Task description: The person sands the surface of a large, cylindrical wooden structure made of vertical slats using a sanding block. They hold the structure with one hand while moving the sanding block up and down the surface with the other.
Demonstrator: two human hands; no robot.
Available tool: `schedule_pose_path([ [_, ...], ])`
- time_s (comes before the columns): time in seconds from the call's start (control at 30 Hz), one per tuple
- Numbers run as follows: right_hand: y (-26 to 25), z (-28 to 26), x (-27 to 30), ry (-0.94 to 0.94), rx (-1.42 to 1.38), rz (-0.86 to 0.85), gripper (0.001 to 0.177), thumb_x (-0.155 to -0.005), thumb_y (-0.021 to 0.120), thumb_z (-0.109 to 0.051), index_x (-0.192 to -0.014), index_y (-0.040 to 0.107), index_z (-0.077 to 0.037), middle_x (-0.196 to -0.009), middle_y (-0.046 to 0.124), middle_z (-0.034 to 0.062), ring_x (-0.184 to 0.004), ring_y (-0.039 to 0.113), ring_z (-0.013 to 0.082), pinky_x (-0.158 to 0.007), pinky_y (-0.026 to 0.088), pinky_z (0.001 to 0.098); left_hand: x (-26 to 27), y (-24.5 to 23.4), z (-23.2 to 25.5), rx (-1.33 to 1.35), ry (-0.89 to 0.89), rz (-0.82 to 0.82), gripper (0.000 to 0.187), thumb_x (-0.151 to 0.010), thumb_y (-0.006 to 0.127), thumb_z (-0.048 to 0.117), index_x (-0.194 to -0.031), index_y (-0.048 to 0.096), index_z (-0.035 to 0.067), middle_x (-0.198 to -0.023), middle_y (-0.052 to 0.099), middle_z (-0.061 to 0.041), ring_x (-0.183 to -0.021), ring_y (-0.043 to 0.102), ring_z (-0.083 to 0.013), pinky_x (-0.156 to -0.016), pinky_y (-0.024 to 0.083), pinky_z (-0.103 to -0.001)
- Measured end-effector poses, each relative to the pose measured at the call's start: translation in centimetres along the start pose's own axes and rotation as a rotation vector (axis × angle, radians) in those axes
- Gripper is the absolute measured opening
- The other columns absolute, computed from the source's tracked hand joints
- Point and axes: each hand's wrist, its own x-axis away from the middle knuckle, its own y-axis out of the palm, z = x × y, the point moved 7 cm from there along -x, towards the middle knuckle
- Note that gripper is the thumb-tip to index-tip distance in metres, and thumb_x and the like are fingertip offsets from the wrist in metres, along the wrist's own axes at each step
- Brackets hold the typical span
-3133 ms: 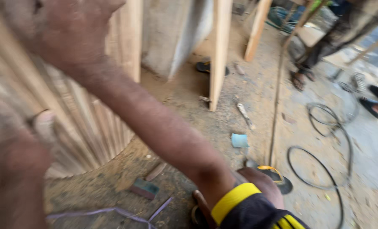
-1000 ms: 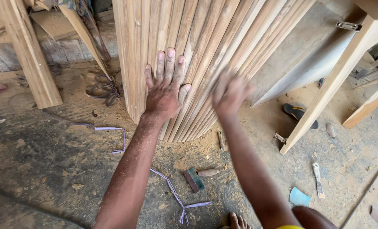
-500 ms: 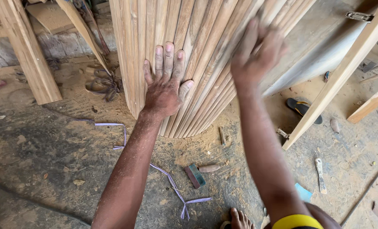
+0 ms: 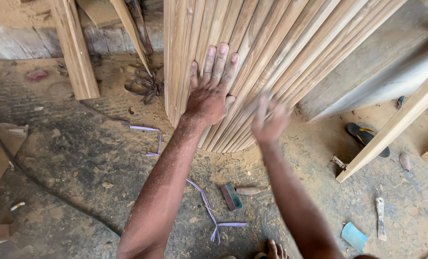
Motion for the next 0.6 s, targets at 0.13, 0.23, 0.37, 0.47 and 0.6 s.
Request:
schedule_pose_path([
  [0.13,-4.7,-8.4,-7.9,-0.626,0.695,0.611,0.041,-0.089,0.065,0.004,-0.111,0.033,-0.008,-0.100,0.037,0.0128,-0.067,0.043,0.0147,-0.062,0.036,0.0271,-0.3,0.8,0.1,0.021,-0.003,-0.104,0.100,-0.090,0.067,0.039,-0.153,-0.007,0.016,-0.156,-0.016,-0.009,-0.145,-0.013,-0.0319,-0.116,0.004,-0.059],
  [0.23,-5.1,-10.0,-9.8,-0.485,0.274,0.547,0.024,-0.094,0.058,-0.009,-0.074,0.046,-0.011,-0.063,0.042,0.0009,-0.056,0.035,0.0152,-0.070,0.027,0.0338,0.0,0.2,-0.2,0.032,0.015,-0.046,0.090,-0.092,0.064,0.033,-0.154,0.000,0.018,-0.158,-0.008,-0.007,-0.147,-0.006,-0.0298,-0.117,0.010,-0.058],
  [0.37,3.1,-0.1,-1.8,0.238,0.282,-0.023,0.041,-0.076,0.041,0.006,-0.044,0.036,-0.018,-0.040,0.036,-0.0100,-0.038,0.047,-0.0014,-0.039,0.033,0.0046,0.1,-0.6,-0.5,0.177,0.074,-0.053,0.077,-0.101,0.047,0.048,-0.154,0.000,0.019,-0.157,-0.014,-0.004,-0.146,-0.011,-0.0271,-0.115,0.004,-0.061],
  [0.47,11.2,4.4,11.4,-0.164,0.765,-0.073,0.029,-0.086,0.056,-0.034,-0.073,0.063,-0.009,-0.069,0.056,0.0096,-0.075,0.063,0.0354,-0.085,0.041,0.0586,0.3,-1.9,-0.5,0.232,0.026,-0.221,0.087,-0.089,0.055,0.006,-0.154,0.000,0.023,-0.157,-0.016,-0.006,-0.145,-0.011,-0.0299,-0.112,0.010,-0.062],
  [0.6,10.1,7.5,13.3,-0.015,0.529,-0.113,0.021,-0.078,0.063,-0.030,-0.061,0.058,-0.019,-0.058,0.057,0.0027,-0.067,0.064,0.0271,-0.080,0.044,0.0437,-0.1,-3.1,-1.2,0.215,0.004,-0.274,0.088,-0.084,0.053,0.004,-0.153,0.003,0.025,-0.157,-0.017,-0.004,-0.145,-0.012,-0.0284,-0.111,0.010,-0.063],
])
